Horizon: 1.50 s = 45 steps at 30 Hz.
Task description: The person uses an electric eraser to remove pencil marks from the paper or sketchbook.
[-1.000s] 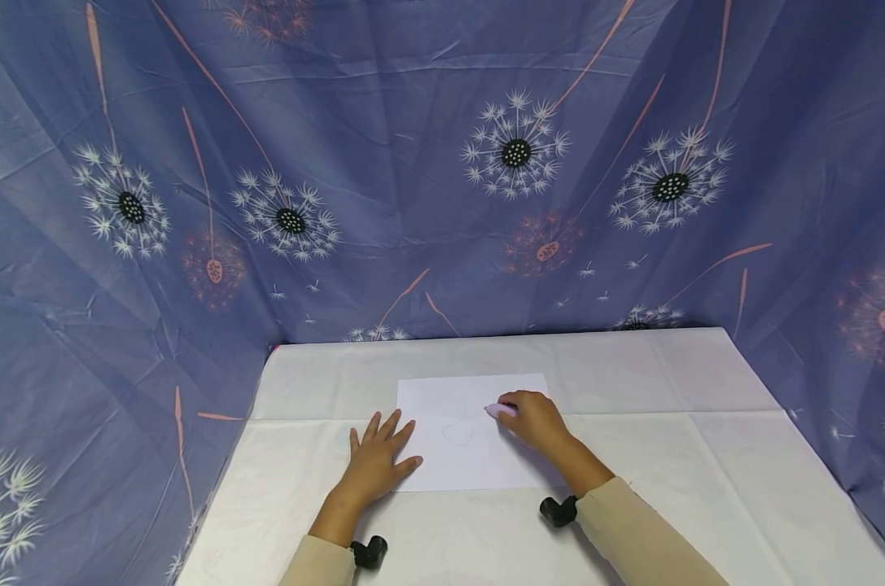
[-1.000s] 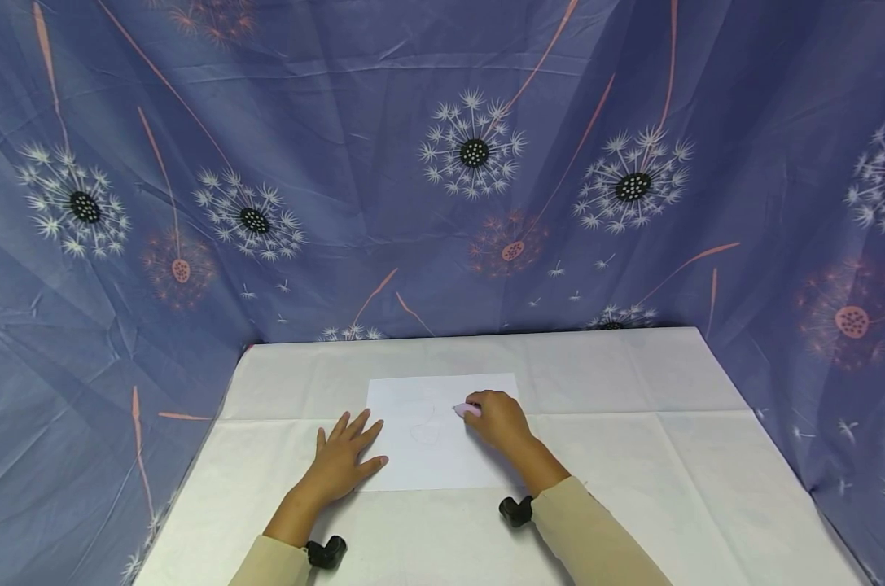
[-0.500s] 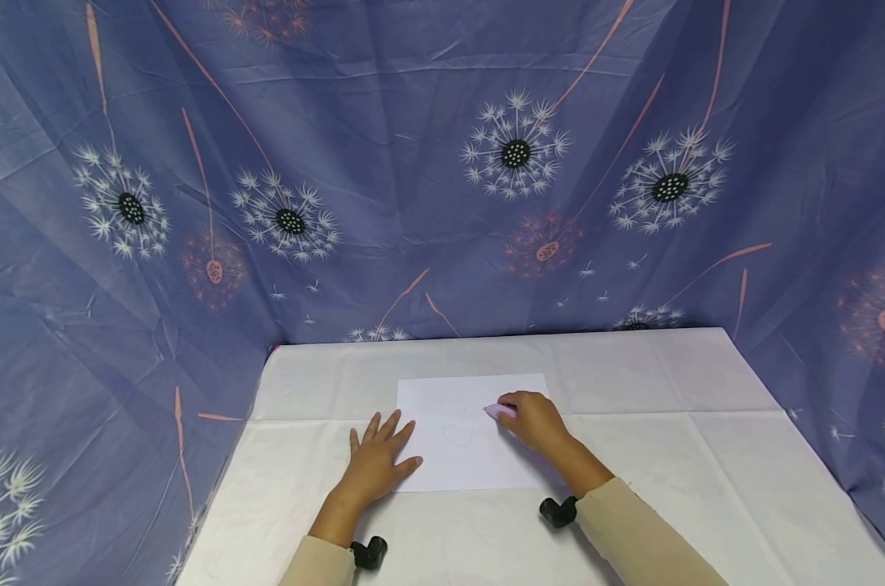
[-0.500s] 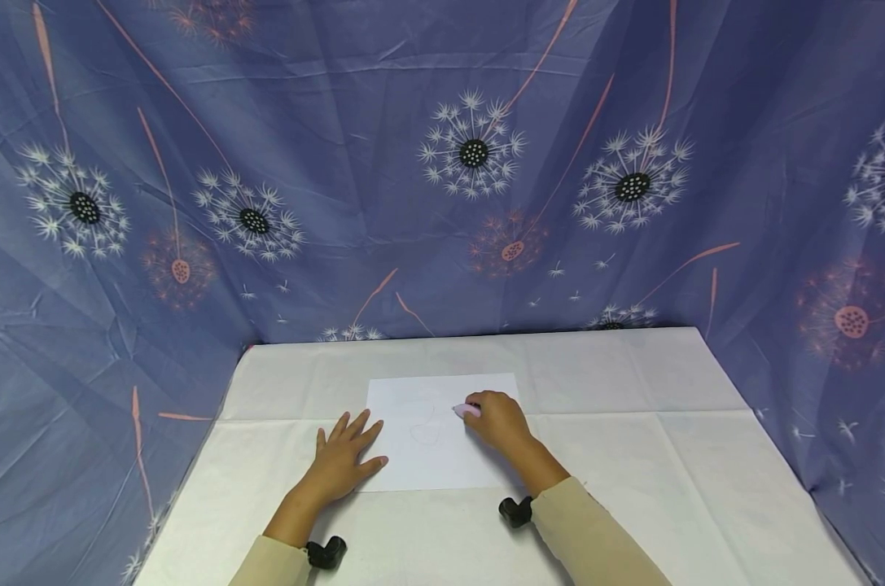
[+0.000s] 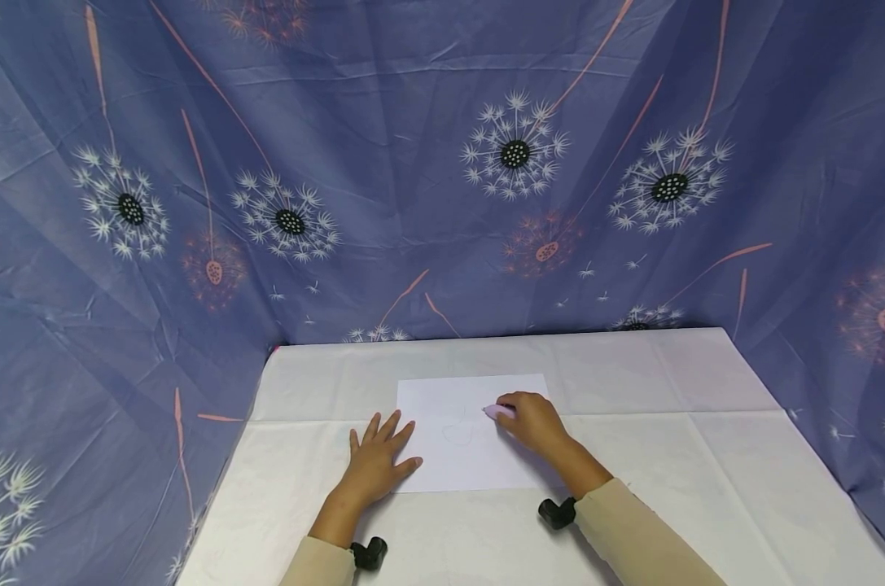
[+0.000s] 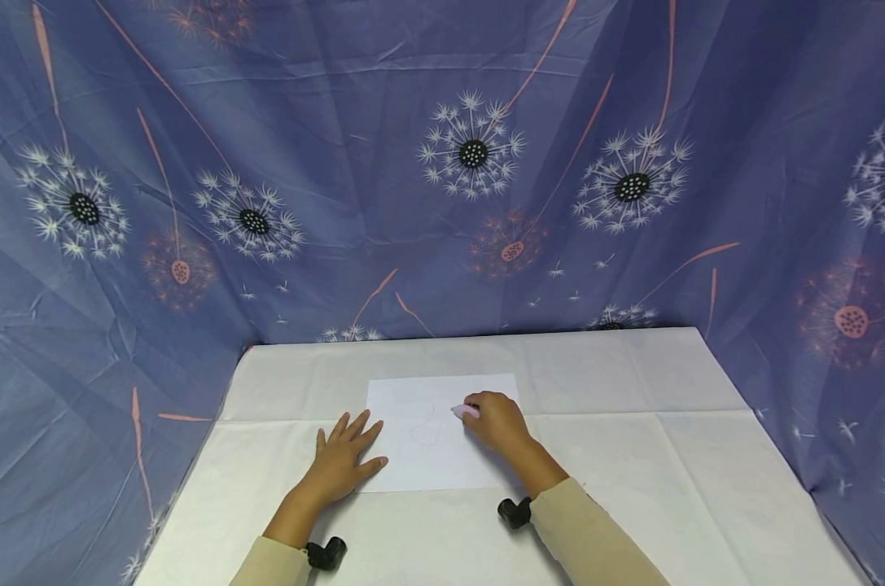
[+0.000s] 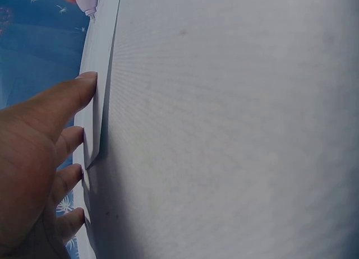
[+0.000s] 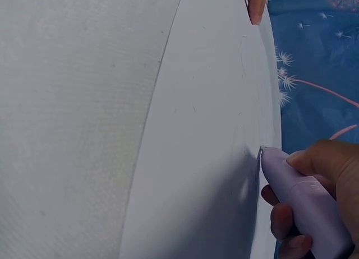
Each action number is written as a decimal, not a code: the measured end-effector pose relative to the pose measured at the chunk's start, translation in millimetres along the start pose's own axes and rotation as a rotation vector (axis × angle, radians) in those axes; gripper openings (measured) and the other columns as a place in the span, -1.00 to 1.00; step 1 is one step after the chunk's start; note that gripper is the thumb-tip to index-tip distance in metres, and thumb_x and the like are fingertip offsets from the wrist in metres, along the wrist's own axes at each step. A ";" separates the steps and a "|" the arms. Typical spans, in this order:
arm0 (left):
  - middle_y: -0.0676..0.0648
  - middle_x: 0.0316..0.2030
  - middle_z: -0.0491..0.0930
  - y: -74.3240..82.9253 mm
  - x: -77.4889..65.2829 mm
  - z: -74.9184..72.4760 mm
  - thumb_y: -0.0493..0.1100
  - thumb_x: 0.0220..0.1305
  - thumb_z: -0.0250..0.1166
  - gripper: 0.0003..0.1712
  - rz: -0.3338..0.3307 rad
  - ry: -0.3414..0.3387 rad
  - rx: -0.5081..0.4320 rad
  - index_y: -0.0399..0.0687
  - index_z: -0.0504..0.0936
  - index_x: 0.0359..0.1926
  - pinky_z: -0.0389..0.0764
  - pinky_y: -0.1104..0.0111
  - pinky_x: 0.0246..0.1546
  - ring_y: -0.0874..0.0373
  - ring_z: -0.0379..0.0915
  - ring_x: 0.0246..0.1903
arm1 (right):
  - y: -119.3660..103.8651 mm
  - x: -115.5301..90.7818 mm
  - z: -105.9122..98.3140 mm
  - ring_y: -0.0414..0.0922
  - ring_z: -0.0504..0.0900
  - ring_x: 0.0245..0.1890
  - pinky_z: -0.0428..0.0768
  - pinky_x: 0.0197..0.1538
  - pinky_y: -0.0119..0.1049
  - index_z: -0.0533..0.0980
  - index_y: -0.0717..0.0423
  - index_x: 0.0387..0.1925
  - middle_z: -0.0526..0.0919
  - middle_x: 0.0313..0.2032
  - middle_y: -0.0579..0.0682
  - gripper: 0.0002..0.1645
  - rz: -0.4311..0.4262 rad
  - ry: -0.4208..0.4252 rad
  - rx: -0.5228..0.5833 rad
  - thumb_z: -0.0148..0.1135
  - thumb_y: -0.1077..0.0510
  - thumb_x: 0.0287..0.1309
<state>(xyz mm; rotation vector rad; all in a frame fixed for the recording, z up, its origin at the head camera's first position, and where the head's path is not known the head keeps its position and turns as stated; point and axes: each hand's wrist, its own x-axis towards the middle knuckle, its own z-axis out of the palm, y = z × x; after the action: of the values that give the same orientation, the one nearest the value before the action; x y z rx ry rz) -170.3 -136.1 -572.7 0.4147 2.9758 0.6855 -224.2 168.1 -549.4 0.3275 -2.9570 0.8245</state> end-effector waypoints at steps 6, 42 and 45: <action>-0.15 0.54 0.20 -0.2 0.1 0.5 0.23 0.29 0.32 -0.24 -0.003 -0.003 0.004 0.09 0.44 0.44 -0.20 -0.53 0.36 -0.33 -0.10 0.57 | 1.3 -0.4 1.3 -0.01 0.73 -0.13 0.64 0.03 -0.05 0.74 0.04 -0.15 0.80 -0.13 0.02 -0.78 -0.005 0.002 0.000 0.45 0.11 0.14; -0.16 0.54 0.20 -1.3 0.3 0.6 0.23 0.29 0.33 -0.23 -0.002 -0.009 0.003 0.10 0.43 0.44 -0.20 -0.53 0.35 -0.34 -0.11 0.57 | -2.2 -2.2 -0.3 -0.03 0.72 -0.15 0.64 0.01 -0.07 0.75 0.04 -0.16 0.80 -0.14 0.01 -0.79 -0.010 -0.009 0.015 0.47 0.12 0.13; -0.15 0.54 0.21 -1.1 0.1 0.5 0.24 0.29 0.32 -0.23 -0.003 -0.005 0.006 0.10 0.44 0.44 -0.19 -0.53 0.35 -0.34 -0.10 0.57 | -2.8 -2.6 -0.5 -0.05 0.71 -0.18 0.63 -0.02 -0.09 0.75 0.03 -0.17 0.80 -0.16 0.00 -0.78 -0.010 -0.017 0.016 0.47 0.11 0.12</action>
<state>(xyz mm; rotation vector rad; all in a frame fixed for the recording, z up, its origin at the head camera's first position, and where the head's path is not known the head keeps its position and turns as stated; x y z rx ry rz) -170.6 -136.8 -573.7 0.4123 2.9739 0.6736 -221.0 166.5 -547.9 0.3524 -2.9635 0.8489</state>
